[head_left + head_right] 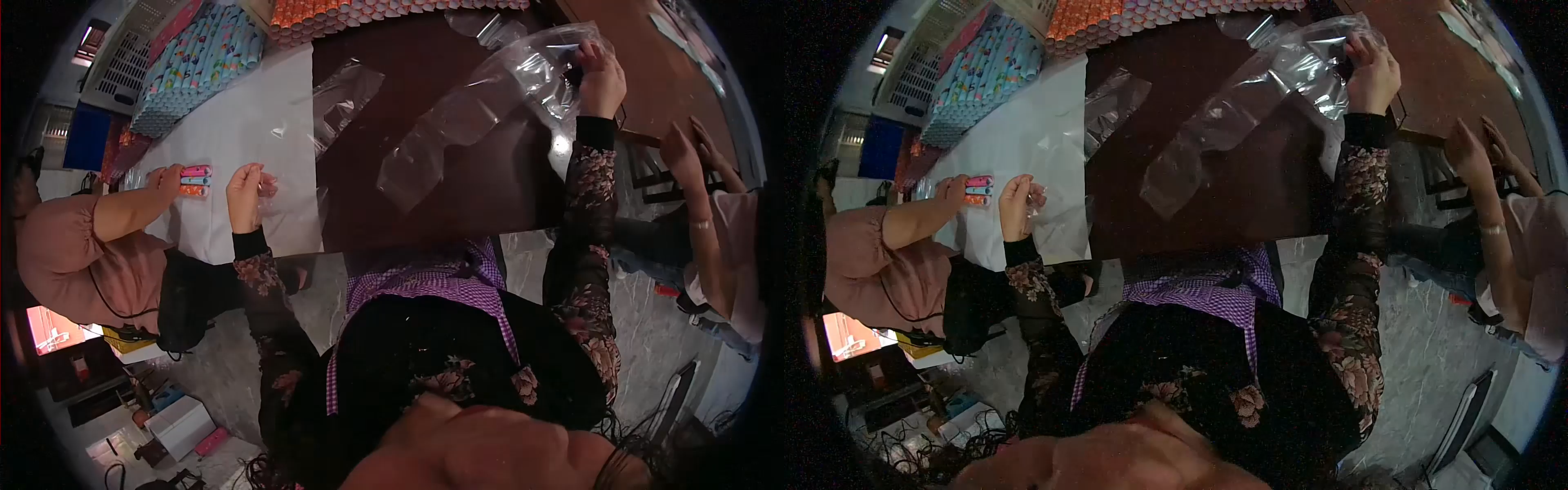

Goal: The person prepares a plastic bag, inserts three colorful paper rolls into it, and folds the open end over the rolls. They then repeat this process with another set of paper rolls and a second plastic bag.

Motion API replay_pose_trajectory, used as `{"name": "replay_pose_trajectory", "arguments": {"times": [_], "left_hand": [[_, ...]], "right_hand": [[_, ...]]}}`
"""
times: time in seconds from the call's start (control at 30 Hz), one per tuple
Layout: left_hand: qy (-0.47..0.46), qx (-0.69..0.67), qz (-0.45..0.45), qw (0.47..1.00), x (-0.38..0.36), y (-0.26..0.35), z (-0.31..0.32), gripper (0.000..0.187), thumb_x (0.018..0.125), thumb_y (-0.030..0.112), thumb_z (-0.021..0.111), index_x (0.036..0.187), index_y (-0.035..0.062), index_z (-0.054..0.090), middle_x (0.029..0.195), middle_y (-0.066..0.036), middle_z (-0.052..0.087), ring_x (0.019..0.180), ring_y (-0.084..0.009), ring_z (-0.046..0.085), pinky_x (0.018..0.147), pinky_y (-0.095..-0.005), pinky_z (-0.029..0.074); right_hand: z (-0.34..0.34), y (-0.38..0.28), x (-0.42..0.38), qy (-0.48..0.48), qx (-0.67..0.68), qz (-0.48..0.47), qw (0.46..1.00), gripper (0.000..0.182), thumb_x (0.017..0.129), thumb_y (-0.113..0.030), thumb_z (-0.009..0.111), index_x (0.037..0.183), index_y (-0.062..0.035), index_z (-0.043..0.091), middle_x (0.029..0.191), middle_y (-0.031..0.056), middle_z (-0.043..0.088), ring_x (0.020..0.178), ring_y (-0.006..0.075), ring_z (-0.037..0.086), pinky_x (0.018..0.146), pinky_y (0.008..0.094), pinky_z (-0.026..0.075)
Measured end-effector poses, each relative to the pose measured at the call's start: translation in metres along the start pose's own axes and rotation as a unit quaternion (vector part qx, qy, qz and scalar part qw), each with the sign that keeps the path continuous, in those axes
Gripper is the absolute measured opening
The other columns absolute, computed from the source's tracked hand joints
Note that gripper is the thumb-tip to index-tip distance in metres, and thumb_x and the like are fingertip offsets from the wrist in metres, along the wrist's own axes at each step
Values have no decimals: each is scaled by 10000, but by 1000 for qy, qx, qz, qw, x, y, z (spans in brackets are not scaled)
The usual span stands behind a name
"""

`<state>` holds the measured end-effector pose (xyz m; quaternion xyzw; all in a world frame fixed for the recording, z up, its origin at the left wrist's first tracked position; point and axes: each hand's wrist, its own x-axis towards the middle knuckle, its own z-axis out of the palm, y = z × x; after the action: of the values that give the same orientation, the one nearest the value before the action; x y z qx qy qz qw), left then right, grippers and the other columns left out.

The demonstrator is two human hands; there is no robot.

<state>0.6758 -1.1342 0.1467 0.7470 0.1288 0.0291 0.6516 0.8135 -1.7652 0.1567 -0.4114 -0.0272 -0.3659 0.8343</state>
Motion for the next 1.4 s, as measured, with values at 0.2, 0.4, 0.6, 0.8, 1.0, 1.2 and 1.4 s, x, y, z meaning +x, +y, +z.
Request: {"name": "replay_pose_trajectory", "arguments": {"times": [0.2,0.4,0.6,0.8,1.0,1.2,1.4], "left_hand": [[5,-87,44,995,-7,-14,19,211,1010,190,530,1072,-6,579,862,-132,684,641,-150,609,615,-277,506],[-14,-143,57,988,-28,-10,40,206,1015,182,520,1075,-8,570,895,-162,680,673,-180,623,642,-289,506],[-6,-152,58,987,-37,-12,42,206,1014,188,523,1069,-5,571,892,-156,682,669,-155,620,641,-279,507],[3,-182,71,981,-45,-11,59,193,1017,177,505,1052,0,573,854,-132,670,633,-130,582,620,-259,486],[30,-149,56,987,-58,-20,43,187,1014,171,510,1046,-4,566,850,-122,664,646,-128,573,628,-256,473],[44,-152,58,986,-65,-21,32,183,1018,163,497,1051,-7,556,849,-124,660,644,-129,567,633,-255,468],[52,-147,66,986,-65,-20,36,193,1028,186,494,1055,4,555,843,-122,653,666,-149,569,635,-282,477]], "right_hand": [[7,-6,-16,89,-328,-192,921,120,982,-70,525,1038,34,505,1126,187,631,1118,266,618,940,345,501],[-12,7,-2,-93,-796,-28,597,364,935,-231,609,1164,37,517,1347,248,512,1179,376,544,949,424,452],[59,36,-79,-245,-660,-289,649,572,882,-289,690,1340,-39,455,1352,223,475,1249,412,464,968,563,414],[103,101,-143,-511,-666,-5,544,775,805,-401,755,1420,-87,402,1316,200,485,1238,380,444,955,526,406],[85,154,-123,-491,-574,-36,655,250,893,-228,652,1009,-12,603,961,221,624,944,415,597,770,447,488],[77,94,-39,-331,-565,-129,745,177,922,-136,575,1049,-45,658,911,231,670,865,415,648,733,455,523],[35,29,-17,-501,-636,-93,580,230,831,-36,567,994,-97,717,899,167,676,891,351,651,772,430,522]]}}
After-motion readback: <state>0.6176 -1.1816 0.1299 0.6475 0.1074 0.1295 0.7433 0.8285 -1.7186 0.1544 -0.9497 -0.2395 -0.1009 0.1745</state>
